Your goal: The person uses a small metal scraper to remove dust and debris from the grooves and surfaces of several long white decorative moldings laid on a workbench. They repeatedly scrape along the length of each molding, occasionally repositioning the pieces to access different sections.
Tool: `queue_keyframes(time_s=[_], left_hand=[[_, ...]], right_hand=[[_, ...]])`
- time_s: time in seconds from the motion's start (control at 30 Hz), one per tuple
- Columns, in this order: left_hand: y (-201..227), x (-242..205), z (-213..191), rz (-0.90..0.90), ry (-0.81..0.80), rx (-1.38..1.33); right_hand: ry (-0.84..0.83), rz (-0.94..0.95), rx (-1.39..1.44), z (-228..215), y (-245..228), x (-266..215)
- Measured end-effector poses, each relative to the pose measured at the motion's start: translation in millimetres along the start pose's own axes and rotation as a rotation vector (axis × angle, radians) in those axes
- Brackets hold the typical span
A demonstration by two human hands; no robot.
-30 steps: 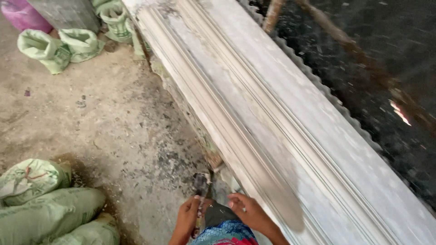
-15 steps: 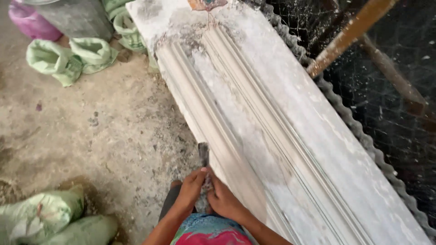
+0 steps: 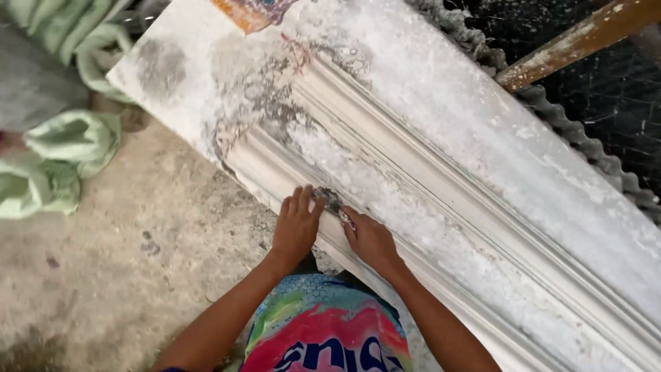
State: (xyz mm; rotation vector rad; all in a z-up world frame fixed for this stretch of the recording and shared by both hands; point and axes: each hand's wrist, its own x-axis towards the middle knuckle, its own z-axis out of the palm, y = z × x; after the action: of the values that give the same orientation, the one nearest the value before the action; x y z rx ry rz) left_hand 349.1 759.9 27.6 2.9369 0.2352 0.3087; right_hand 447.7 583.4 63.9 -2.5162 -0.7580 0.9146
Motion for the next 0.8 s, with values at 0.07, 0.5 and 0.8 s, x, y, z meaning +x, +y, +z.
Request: queue_keyframes(time_s=[0.07,0.5,0.8], left_hand=[[-13,8,7,0.150,-0.042,0.002],[-128,44,57,0.254,-0.097,-0.126],[-123,54,41,0.247,-0.047,0.073]], right_hand=[[-0.047,0.041,0.037,-20,-21,-4],[-0.223,-0.004,0.078,-66,-118,80],[-0.260,-0.038,-0.012,-65,-117,85]])
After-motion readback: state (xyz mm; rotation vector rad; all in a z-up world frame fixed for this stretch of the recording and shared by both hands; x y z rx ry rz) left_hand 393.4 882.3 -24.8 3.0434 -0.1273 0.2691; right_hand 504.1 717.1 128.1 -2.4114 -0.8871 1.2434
